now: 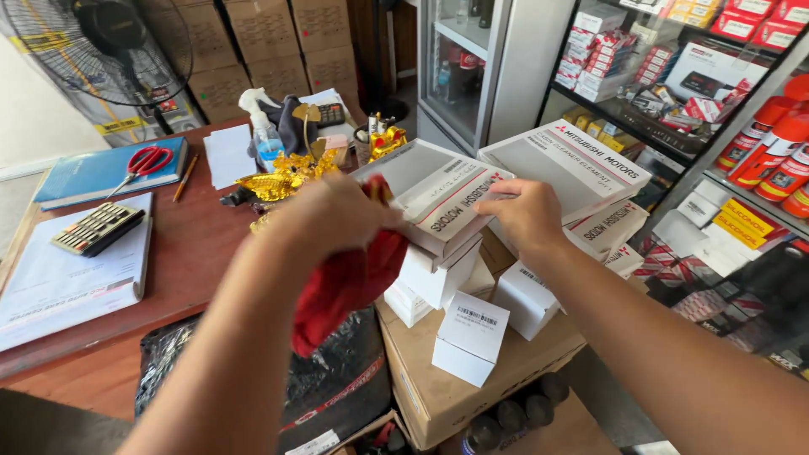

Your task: The person wipes multiple white product boxes with a red cloth and stacks them on a glass shelf. The person handles each box individually, wiping all sides before placing it on the shelf.

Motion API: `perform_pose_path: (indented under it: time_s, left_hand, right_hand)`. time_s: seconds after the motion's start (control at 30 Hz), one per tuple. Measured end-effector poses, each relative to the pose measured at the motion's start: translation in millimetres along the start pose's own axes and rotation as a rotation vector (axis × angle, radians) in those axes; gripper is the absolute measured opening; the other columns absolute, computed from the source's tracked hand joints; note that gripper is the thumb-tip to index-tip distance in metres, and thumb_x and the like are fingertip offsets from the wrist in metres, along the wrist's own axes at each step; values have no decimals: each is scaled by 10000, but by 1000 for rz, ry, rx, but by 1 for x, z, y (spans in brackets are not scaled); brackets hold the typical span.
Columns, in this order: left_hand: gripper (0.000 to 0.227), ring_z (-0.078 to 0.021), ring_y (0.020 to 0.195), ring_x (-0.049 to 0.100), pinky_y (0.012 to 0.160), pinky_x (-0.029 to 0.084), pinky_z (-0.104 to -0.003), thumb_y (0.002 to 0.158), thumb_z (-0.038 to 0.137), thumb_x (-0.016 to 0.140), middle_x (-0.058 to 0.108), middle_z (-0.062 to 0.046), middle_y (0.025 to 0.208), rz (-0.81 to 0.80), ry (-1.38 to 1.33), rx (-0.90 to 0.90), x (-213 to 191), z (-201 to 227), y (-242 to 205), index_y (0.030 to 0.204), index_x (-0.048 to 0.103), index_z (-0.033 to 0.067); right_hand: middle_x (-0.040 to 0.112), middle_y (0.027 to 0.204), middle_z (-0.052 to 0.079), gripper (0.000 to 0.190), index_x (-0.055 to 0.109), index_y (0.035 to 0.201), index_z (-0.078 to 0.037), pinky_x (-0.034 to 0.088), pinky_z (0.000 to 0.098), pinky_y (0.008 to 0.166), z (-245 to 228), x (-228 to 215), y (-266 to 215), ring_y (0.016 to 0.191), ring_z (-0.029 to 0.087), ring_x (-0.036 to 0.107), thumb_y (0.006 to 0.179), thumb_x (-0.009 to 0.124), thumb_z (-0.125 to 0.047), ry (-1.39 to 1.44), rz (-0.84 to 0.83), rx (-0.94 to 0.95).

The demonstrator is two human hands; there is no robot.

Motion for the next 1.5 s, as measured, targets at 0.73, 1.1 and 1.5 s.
perform_pose_path:
  time_s: [0.73,1.1,1.5]
  left_hand:
    - [830,-427,1433,359,1141,278,-650,804,556,723,435,-129,1525,69,-125,253,62,85,64,1521,405,285]
    - [647,-380,969,719,863,568,-447,707,461,837,735,-212,993,535,-413,319,27,105,66,1108,638,-5]
    - [803,-357,1201,668,1020,504,-475,816,674,680,670,-213,1292,240,-904,1006,86,321,-79,1355,625,81]
  right_hand:
    - [680,1070,136,522,652,1124,-18,603,486,825,114,-90,87,984,310,685,727,903,-247,236,327,539]
    - [679,1246,87,407,606,1289,-112,436,537,892,100,-148,44,1093,276,653,894,595,-208,879,274,453]
    - [666,1356,18,676,552,1415,-216,523,468,970,33,-240,-124,1219,225,628,915,442,-658,1013,102,147]
Point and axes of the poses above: each hand's wrist, its own y-axis towards the middle knuckle, its own x-axis out of the palm, z = x × y, the point moved 2 cm from there along y, towards the middle knuckle
